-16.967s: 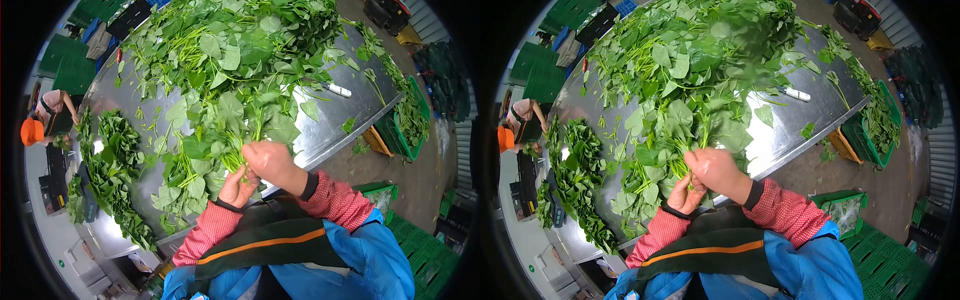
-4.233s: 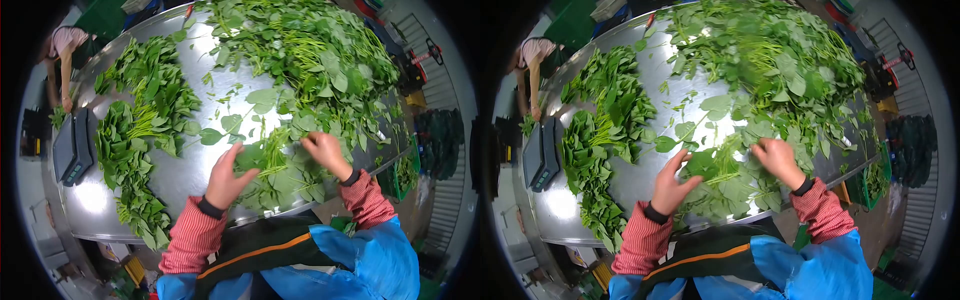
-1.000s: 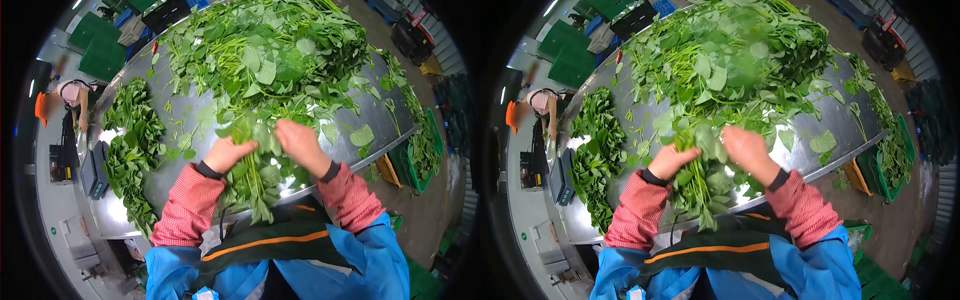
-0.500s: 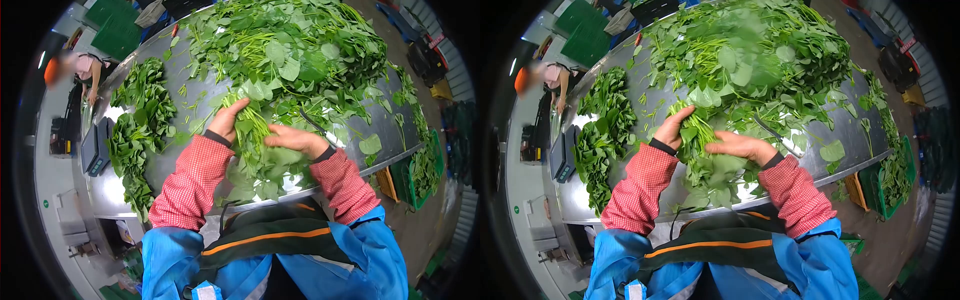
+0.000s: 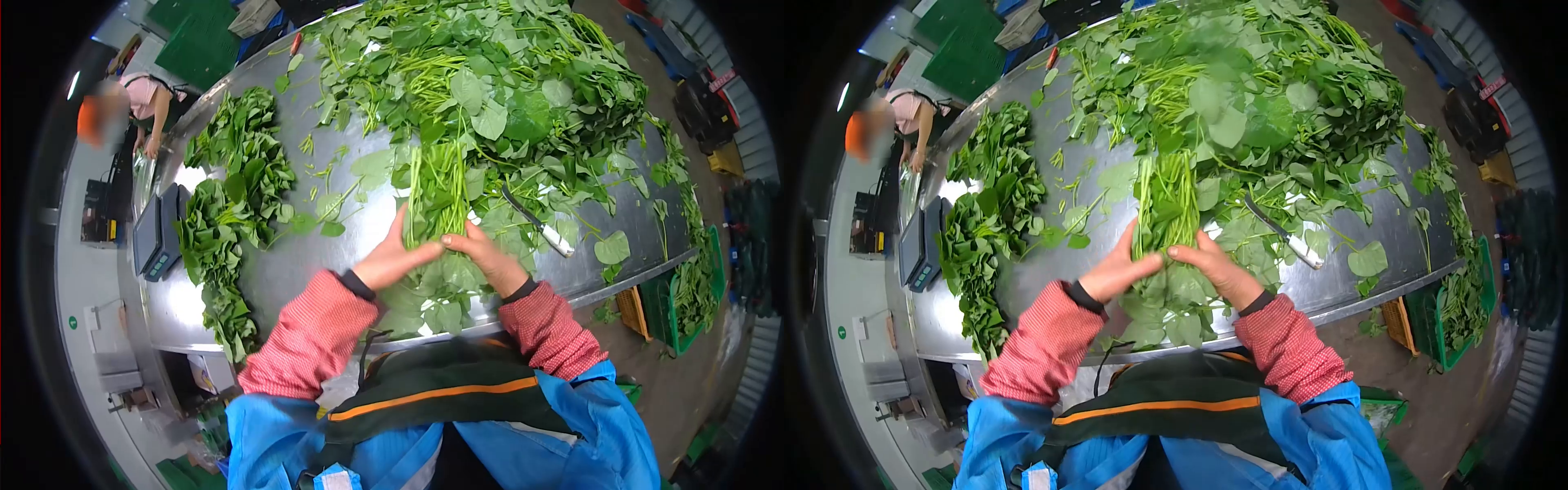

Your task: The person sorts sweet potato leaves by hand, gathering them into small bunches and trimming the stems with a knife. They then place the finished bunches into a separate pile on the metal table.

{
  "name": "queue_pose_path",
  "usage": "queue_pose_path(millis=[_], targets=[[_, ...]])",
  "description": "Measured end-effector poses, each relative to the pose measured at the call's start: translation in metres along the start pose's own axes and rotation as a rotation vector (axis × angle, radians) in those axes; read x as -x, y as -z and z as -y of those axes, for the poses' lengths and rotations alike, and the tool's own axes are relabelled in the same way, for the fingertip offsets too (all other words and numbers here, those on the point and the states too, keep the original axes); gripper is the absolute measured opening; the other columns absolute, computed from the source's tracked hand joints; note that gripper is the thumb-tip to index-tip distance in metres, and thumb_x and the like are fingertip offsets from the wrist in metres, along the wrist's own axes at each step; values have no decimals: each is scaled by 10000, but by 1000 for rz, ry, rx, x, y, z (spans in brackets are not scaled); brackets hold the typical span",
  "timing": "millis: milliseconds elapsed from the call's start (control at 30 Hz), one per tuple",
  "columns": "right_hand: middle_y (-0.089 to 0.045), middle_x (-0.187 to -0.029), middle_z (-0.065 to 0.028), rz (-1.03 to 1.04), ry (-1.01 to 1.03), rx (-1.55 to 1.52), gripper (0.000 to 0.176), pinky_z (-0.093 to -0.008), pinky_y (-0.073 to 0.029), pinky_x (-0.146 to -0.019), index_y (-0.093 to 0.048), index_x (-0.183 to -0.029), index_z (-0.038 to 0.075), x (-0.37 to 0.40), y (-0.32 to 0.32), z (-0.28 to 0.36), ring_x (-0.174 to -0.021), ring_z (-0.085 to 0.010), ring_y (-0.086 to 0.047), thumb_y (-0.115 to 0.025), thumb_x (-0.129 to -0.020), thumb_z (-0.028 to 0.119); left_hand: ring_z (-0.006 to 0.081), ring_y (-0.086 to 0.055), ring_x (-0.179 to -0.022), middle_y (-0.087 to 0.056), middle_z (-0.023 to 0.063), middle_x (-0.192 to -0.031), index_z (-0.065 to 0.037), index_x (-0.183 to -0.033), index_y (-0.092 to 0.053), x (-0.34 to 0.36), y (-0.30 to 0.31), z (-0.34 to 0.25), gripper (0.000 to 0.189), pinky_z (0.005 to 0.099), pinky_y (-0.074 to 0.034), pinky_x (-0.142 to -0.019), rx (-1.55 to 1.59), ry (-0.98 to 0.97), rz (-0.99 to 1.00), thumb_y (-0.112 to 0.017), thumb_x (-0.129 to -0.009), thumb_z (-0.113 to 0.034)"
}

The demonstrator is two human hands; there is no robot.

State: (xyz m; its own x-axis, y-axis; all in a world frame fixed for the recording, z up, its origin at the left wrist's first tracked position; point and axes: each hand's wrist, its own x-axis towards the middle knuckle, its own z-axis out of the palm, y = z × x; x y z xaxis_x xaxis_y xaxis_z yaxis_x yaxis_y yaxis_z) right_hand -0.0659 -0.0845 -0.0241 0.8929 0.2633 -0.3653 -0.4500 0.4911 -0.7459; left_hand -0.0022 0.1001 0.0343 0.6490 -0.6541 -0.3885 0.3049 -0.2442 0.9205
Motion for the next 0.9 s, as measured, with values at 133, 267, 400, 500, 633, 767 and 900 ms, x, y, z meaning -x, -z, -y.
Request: queue_pose_path(millis=[133,267,400,500,633,767,900], targets=[[-458,-1369,-120,-96,113,23,712,-349,-393,-1018,-259,-1444,7,-11,-17,-25,-1186,-215,-505,-580,-919,366,260,-389,-1308,-360,202,-1423,-13,-1497,-8,-1,-24,47,1196,350,-335,-1081,-120,-266,-231,-858,-664,-138],[-459,-1373,-102,62,230,977,703,-346,-361,-1037,-354,-1411,-1,-22,-1,-12,-1256,-212,-432,-523,-939,491,327,-392,-1293,-349,232,-1394,-10,-1492,-10,11,-11,47,1227,381,-343,-1076,-387,-308,-428,-863,-616,-107],[-454,-1380,-135,347,106,218,710,-389,-397,-1027,-373,-1414,46,-19,-14,-32,-1203,-257,-490,-624,-896,461,361,-395,-1268,-335,239,-1377,1,-1489,-29,19,-12,49,1225,414,-338,-1075,-638,-418,-599,-862,-597,-105],[-454,-1375,-162,248,-82,400,752,-371,-432,-998,-334,-1434,43,-13,-21,-29,-1193,-251,-508,-657,-876,429,307,-375,-1318,-313,239,-1448,-26,-1504,2,7,4,102,1214,387,-320,-1088,-477,-461,-539,-830,-619,-45],[-599,-1175,-199,197,-133,900,598,-340,-534,-738,-513,-1246,-9,1,11,-24,-989,-236,-633,-661,-853,416,411,-430,-1217,-390,263,-1314,-21,-1498,-82,19,51,60,1134,420,-377,-1042,-714,-307,-519,-752,-586,60],[-655,-964,-160,-103,-36,1036,527,-367,-500,-722,-622,-1036,-16,27,3,34,-895,-255,-631,-692,-806,453,436,-482,-1129,-440,285,-1246,-135,-1520,-92,30,72,63,1118,436,-415,-991,-866,-85,-415,-692,-609,108],[-626,-889,-139,-489,694,1425,466,-380,-477,-712,-640,-958,42,10,-19,52,-836,-266,-611,-718,-765,458,425,-486,-1134,-462,271,-1256,-97,-1515,-108,39,59,47,1090,432,-403,-1009,-821,-317,-386,-713,-623,69]])
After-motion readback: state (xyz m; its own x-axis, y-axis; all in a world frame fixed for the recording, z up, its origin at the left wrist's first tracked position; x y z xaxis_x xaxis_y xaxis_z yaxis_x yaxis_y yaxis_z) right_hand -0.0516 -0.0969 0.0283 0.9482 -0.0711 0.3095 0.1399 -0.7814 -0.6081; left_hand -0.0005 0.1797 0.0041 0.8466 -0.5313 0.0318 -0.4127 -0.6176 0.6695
